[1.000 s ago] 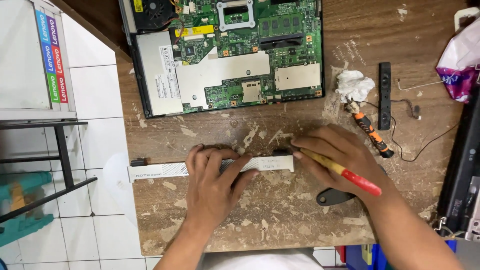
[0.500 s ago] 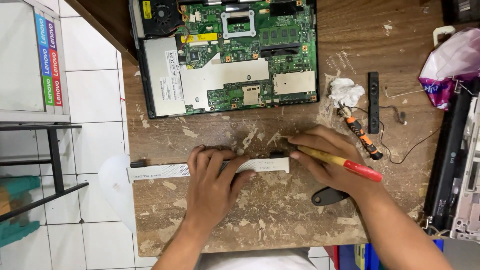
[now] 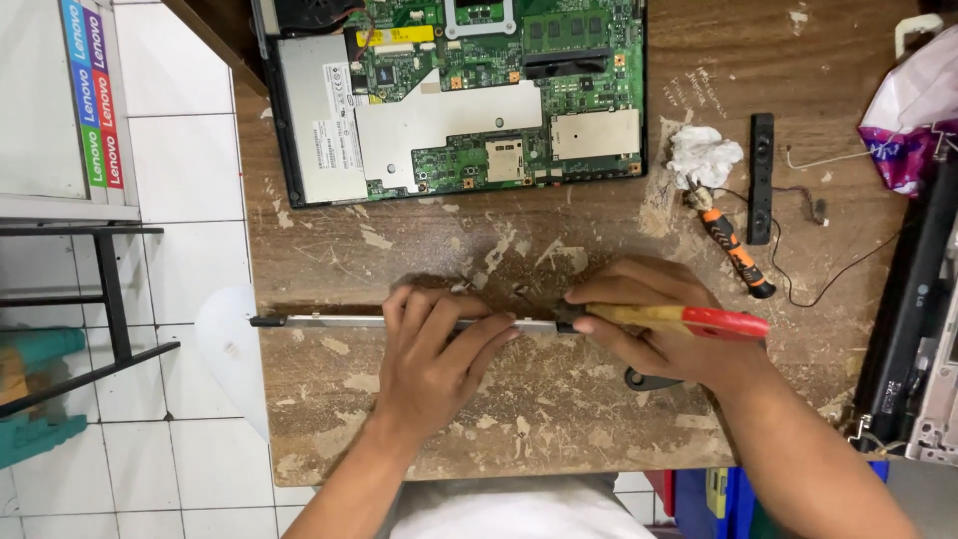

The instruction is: The person cleans a white laptop bezel by brushing it with a small brush and then wiping it with a white cloth. The person handles the bezel repeatedly, turning it over to clean different sides and areas.

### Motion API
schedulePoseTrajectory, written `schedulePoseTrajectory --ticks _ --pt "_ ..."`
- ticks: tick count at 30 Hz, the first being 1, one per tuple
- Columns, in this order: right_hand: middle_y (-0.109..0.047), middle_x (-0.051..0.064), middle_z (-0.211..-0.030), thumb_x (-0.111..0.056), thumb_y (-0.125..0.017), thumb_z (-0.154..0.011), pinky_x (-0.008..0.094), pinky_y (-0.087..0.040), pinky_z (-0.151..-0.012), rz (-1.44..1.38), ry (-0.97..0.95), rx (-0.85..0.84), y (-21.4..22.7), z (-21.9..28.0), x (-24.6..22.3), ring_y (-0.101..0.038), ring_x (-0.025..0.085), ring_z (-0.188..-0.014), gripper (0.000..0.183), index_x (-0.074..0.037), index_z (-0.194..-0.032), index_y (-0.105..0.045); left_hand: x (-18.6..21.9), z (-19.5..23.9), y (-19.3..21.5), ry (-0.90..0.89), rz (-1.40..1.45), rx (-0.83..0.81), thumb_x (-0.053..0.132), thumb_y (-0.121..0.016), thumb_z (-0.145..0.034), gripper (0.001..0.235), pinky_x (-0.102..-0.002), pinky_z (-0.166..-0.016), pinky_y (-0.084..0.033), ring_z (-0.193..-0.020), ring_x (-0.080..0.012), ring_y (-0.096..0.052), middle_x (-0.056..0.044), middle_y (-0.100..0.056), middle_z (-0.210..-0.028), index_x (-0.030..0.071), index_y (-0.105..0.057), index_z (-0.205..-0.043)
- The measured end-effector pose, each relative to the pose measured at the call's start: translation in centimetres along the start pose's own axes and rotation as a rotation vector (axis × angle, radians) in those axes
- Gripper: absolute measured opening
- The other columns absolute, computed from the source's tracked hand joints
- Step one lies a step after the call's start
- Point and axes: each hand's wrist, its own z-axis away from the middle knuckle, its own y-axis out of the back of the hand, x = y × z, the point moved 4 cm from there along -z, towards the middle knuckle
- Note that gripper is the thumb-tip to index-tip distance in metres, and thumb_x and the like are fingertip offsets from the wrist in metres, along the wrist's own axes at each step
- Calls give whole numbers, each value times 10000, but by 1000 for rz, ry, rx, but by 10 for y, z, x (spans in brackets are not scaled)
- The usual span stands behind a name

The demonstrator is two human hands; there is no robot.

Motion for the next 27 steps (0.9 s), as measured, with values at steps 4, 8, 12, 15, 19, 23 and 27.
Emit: schedulePoseTrajectory --ticks 4,8,12,15,19,23,27 --pt "-684 122 -715 -112 -731 -992 412 -584 -537 71 -28 -24 -1 7 10 -669 296 -538 105 -52 -1058 -786 2 -3 3 -34 21 46 193 -835 -974 15 -458 -945 -435 -900 -232 -581 4 -671 -960 179 -833 -970" --pt "-690 75 -714 -141 -748 -966 368 -593 -544 -46 -88 5 1 7 5 -647 220 -529 105 -85 -1037 -803 -2 5 0 -64 3 43 171 -833 -966 38 -458 -938 -437 -907 -221 -580 15 -677 -964 198 -827 -941" --pt "-694 80 -686 -146 -737 -955 327 -578 -502 -45 -33 -90 -5 3 1 -596 187 -490 150 -83 -1080 -794 -1 7 0 -66 12 28 143 -839 -945 67 -465 -941 -422 -906 -211 -548 20 -669 -922 196 -834 -905" --pt "-664 87 -656 -148 -726 -968 334 -555 -486 16 -21 -88 -2 2 3 -580 205 -478 144 -64 -1066 -790 2 3 1 -43 22 9 141 -839 -937 65 -470 -946 -417 -913 -214 -546 18 -669 -906 192 -838 -898" --pt "-659 83 -632 -129 -731 -973 373 -564 -478 48 -74 -30 -3 11 12 -609 240 -458 115 -85 -1045 -809 2 0 0 -25 9 -5 153 -846 -932 52 -474 -952 -415 -905 -224 -550 20 -651 -894 201 -832 -919" --pt "-668 68 -638 -128 -745 -955 350 -562 -476 13 -87 -54 -2 5 6 -599 208 -456 117 -79 -1042 -806 4 -8 3 -6 7 -17 167 -873 -923 52 -472 -950 -426 -916 -229 -546 12 -648 -915 185 -825 -930" --pt "-709 78 -691 -129 -767 -940 328 -567 -493 2 -20 -119 -8 5 6 -622 202 -489 132 -87 -1051 -826 2 -9 3 42 -1 -35 238 -861 -955 205 -529 -1023 -406 -1063 -287 -575 -31 -663 -1103 161 -794 -1133"
